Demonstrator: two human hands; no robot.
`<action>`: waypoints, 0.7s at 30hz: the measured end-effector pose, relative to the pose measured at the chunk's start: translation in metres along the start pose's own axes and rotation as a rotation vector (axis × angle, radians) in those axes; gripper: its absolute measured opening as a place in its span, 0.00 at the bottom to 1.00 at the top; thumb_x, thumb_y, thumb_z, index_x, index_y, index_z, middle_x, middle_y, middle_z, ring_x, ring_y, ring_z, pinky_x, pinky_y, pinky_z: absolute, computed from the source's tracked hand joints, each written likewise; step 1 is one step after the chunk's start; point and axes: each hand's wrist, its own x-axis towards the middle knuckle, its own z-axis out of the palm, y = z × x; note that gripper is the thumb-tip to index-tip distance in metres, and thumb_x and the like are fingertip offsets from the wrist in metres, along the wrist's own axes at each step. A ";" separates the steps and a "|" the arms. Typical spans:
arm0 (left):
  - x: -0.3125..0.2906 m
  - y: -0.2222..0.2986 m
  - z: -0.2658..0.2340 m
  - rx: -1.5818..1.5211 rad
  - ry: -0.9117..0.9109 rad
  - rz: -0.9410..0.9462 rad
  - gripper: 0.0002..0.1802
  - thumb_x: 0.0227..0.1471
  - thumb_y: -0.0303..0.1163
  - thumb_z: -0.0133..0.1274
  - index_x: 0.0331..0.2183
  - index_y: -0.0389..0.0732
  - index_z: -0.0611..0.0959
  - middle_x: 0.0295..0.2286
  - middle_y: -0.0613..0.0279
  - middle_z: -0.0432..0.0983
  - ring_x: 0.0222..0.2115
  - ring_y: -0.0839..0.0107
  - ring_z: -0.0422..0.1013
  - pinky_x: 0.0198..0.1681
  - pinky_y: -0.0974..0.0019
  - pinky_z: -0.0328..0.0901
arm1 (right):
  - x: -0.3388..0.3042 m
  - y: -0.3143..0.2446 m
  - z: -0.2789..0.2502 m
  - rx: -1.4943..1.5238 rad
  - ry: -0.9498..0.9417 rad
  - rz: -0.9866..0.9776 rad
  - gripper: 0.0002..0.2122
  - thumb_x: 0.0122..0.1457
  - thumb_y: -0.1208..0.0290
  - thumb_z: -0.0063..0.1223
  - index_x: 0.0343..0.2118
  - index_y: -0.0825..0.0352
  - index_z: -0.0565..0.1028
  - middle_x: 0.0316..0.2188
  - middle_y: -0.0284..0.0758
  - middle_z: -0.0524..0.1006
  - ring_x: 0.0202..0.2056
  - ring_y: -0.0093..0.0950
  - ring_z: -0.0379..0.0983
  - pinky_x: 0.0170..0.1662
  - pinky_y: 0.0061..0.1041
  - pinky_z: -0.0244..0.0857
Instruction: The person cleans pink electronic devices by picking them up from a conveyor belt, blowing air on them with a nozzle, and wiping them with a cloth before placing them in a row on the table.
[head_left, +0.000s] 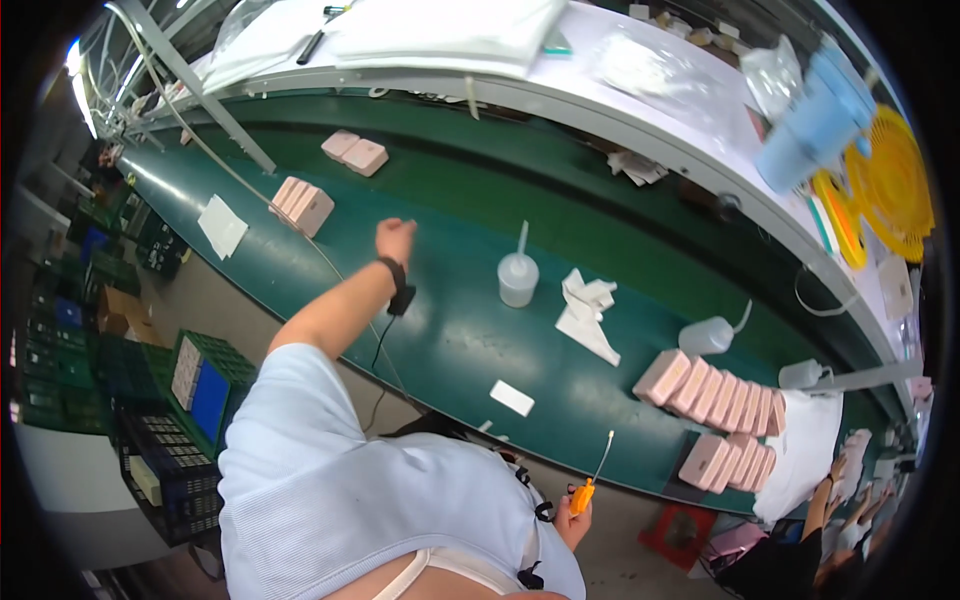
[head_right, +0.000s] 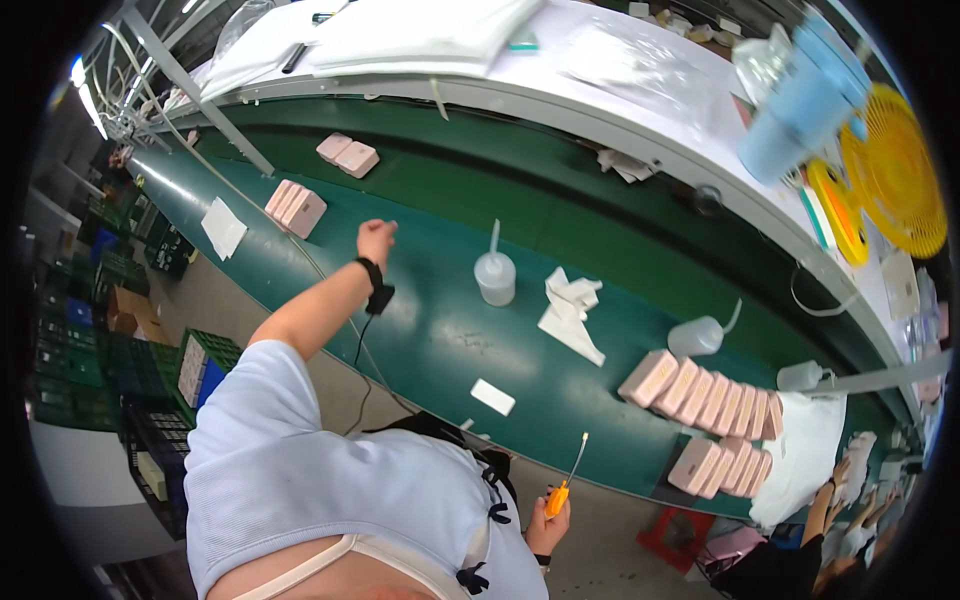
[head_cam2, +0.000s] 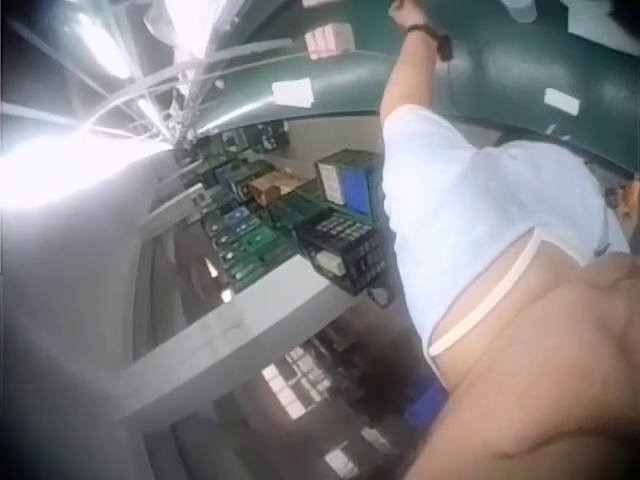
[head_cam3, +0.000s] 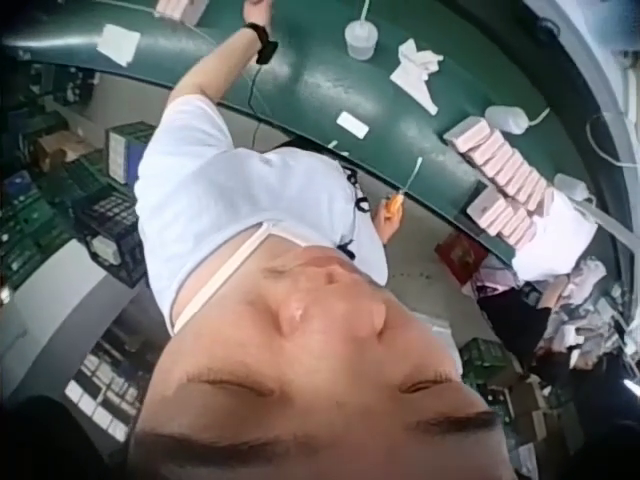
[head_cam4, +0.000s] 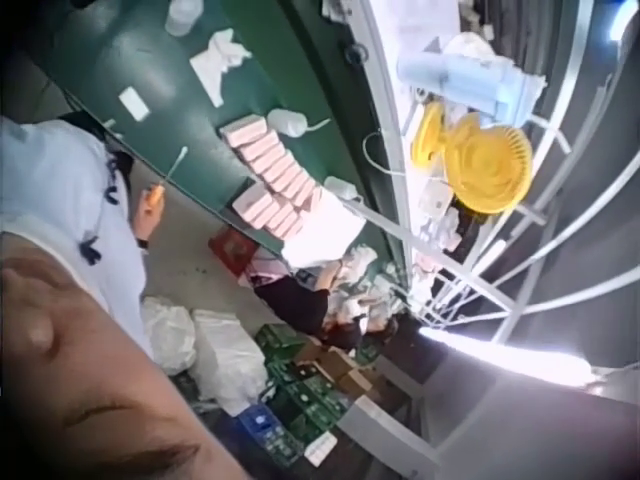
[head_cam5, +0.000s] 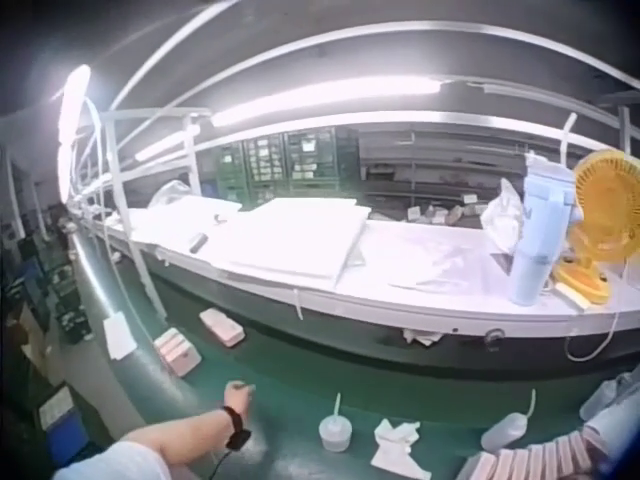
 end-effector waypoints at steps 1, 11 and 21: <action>0.038 0.003 0.011 -0.122 0.099 -0.109 0.18 0.47 0.34 0.65 0.35 0.38 0.75 0.25 0.64 0.70 0.23 0.73 0.64 0.29 0.67 0.65 | 0.000 -0.009 0.008 -0.014 0.013 0.003 0.07 0.55 0.78 0.55 0.36 0.72 0.75 0.40 0.38 0.76 0.37 0.31 0.73 0.42 0.27 0.65; 0.305 -0.034 0.006 0.096 0.243 -0.385 0.26 0.44 0.44 0.67 0.34 0.28 0.82 0.33 0.48 0.81 0.33 0.57 0.77 0.37 0.56 0.71 | -0.061 0.029 0.073 -0.445 -0.063 0.292 0.15 0.53 0.72 0.60 0.43 0.70 0.76 0.31 0.38 0.79 0.34 0.25 0.76 0.41 0.27 0.69; 0.329 -0.043 0.029 -0.325 -0.265 -0.678 0.16 0.46 0.43 0.67 0.28 0.48 0.77 0.20 0.69 0.74 0.15 0.73 0.66 0.14 0.68 0.61 | -0.031 -0.065 0.131 -0.288 -0.082 0.394 0.20 0.51 0.68 0.64 0.47 0.69 0.74 0.36 0.40 0.78 0.36 0.31 0.75 0.43 0.32 0.69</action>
